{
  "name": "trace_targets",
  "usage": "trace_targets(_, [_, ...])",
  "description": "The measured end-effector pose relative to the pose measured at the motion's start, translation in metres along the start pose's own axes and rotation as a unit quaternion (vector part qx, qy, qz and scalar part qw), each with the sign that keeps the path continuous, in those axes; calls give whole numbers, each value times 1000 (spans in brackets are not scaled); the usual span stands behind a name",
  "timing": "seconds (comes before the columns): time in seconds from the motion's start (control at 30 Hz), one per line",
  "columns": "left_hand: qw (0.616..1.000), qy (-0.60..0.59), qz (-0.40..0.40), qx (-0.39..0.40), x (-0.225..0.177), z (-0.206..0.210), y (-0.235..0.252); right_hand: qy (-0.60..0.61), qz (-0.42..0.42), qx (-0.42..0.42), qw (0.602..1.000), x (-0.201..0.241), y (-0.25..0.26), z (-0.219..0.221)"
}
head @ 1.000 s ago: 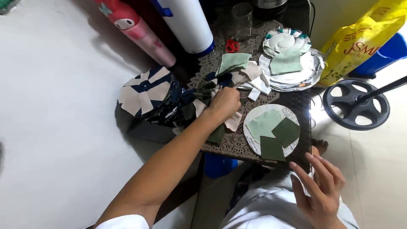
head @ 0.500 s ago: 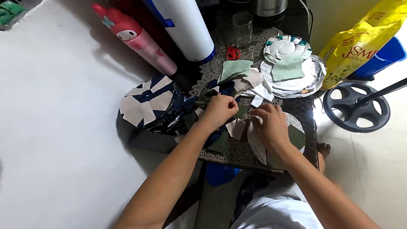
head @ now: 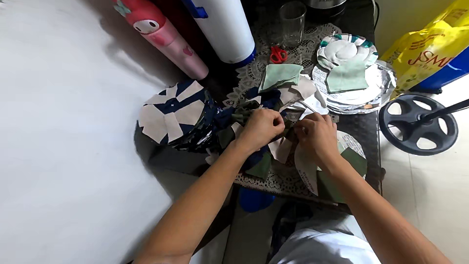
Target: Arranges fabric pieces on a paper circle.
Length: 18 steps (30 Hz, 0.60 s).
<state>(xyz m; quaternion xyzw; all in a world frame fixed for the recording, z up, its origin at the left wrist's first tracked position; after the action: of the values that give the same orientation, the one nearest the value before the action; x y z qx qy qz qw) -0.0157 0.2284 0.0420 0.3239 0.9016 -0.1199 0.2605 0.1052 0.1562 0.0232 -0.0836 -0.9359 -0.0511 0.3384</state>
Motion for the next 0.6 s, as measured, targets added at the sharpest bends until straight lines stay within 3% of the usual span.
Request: trace_targets(0.6, [999,-33,6,-26,4,-6,-4,66,16,19,998,0,16,5])
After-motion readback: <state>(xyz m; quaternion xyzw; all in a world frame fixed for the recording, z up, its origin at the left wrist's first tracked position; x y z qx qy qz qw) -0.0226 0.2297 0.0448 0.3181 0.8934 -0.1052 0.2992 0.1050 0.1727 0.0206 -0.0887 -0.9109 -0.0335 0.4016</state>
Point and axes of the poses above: each hand's wrist, its own y-axis towards the middle knuckle, its own z-axis out of the palm, x = y × z, the point moved 9 cm from there along y, towards the middle knuckle, and after that the axes turned 2 degrees about x, right-handed, at the moved point
